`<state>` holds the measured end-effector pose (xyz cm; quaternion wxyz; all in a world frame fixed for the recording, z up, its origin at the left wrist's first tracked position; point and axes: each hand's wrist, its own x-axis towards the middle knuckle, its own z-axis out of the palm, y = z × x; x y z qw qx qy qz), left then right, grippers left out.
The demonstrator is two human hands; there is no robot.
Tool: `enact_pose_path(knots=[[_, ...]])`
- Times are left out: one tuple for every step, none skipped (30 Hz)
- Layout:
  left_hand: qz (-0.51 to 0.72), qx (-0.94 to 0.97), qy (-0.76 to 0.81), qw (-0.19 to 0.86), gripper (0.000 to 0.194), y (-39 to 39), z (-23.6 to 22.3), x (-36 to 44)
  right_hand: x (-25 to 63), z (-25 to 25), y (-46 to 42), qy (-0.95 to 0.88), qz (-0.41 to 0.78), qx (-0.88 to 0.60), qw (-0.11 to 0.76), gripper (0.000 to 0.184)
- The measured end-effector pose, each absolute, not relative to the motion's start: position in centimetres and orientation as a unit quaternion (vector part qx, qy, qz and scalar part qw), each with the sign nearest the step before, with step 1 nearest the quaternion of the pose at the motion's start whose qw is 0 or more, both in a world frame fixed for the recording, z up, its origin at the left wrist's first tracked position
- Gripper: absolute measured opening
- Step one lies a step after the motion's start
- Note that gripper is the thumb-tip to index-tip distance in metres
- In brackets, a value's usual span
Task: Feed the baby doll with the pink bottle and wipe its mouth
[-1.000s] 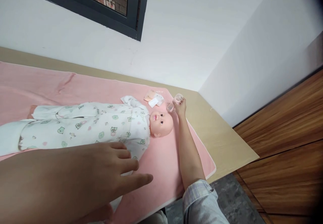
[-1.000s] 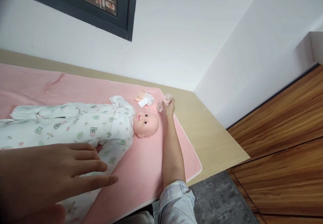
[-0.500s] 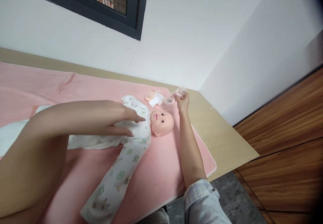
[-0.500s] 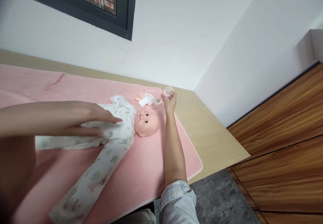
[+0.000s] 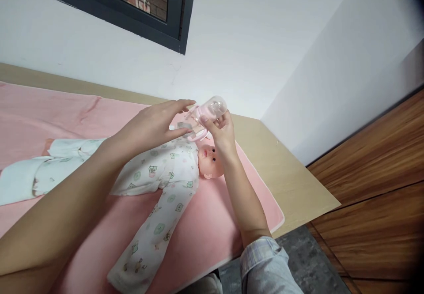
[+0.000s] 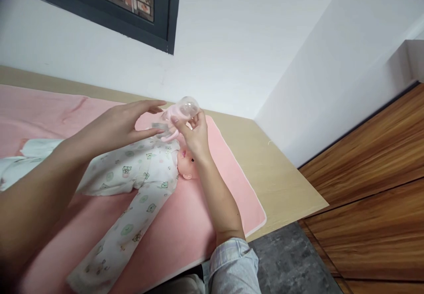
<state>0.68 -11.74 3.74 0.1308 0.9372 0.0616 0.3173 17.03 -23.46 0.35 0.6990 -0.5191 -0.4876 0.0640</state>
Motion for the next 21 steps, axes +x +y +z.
enact_pose_path(knots=[[0.316,0.936,0.06,0.143,0.063,-11.9,3.8,0.7,16.1,0.5,-23.5,-0.488,0.08,-0.515,0.7,0.071],[0.314,0.935,0.057,0.154,0.066,-12.1,3.9,0.6,15.3,0.6,-23.5,-0.485,0.094,-0.512,0.703,0.074],[0.315,0.933,0.053,0.164,0.068,-12.1,4.0,0.6,14.6,0.8,-23.5,-0.48,0.106,-0.51,0.706,0.077],[0.318,0.931,0.048,0.173,0.069,-12.2,4.1,0.6,14.1,0.9,-23.6,-0.476,0.116,-0.508,0.709,0.079],[0.321,0.929,0.046,0.181,0.071,-12.2,4.1,0.6,13.6,1.0,-23.6,-0.473,0.123,-0.506,0.71,0.08],[0.325,0.926,0.045,0.188,0.072,-12.2,4.1,0.6,13.3,1.0,-23.6,-0.47,0.128,-0.505,0.712,0.081],[0.329,0.923,0.047,0.195,0.073,-12.2,4.1,0.6,13.1,1.0,-23.6,-0.469,0.131,-0.503,0.714,0.082],[0.33,0.921,0.05,0.202,0.073,-12.2,4.2,0.6,13.0,0.9,-23.6,-0.468,0.133,-0.502,0.715,0.082],[0.33,0.919,0.055,0.207,0.073,-12.2,4.2,0.6,12.9,0.9,-23.5,-0.468,0.134,-0.5,0.717,0.082],[0.328,0.919,0.059,0.211,0.072,-12.2,4.2,0.6,12.9,0.8,-23.4,-0.468,0.134,-0.498,0.718,0.082],[0.327,0.918,0.064,0.214,0.071,-12.2,4.1,0.7,12.9,0.7,-23.4,-0.468,0.134,-0.497,0.718,0.081],[0.327,0.918,0.067,0.216,0.07,-12.2,4.1,0.7,12.9,0.6,-23.3,-0.469,0.134,-0.495,0.719,0.081],[0.326,0.918,0.068,0.217,0.069,-12.2,4.1,0.8,12.9,0.5,-23.3,-0.47,0.134,-0.495,0.719,0.08],[0.326,0.918,0.069,0.216,0.069,-12.1,4.0,0.8,12.9,0.4,-23.3,-0.471,0.132,-0.494,0.719,0.079],[0.325,0.919,0.07,0.214,0.069,-12.1,3.9,0.9,12.9,0.5,-23.3,-0.472,0.127,-0.493,0.72,0.078],[0.322,0.92,0.071,0.212,0.069,-11.9,3.8,1.1,13.0,0.5,-23.4,-0.473,0.119,-0.493,0.721,0.077],[0.319,0.922,0.073,0.207,0.069,-11.7,3.7,1.2,13.1,0.7,-23.4,-0.474,0.107,-0.493,0.721,0.077],[0.316,0.924,0.077,0.201,0.069,-11.5,3.6,1.4,13.4,0.8,-23.5,-0.475,0.09,-0.495,0.722,0.076],[0.314,0.926,0.085,0.192,0.069,-11.2,3.4,1.5,13.9,0.9,-23.6,-0.474,0.069,-0.498,0.722,0.076],[0.314,0.927,0.094,0.181,0.069,-10.8,3.3,1.7,14.7,1.0,-23.7,-0.471,0.047,-0.503,0.723,0.075],[0.316,0.928,0.106,0.169,0.068,-10.2,3.2,1.8,15.7,1.0,-23.7,-0.467,0.026,-0.509,0.723,0.074]])
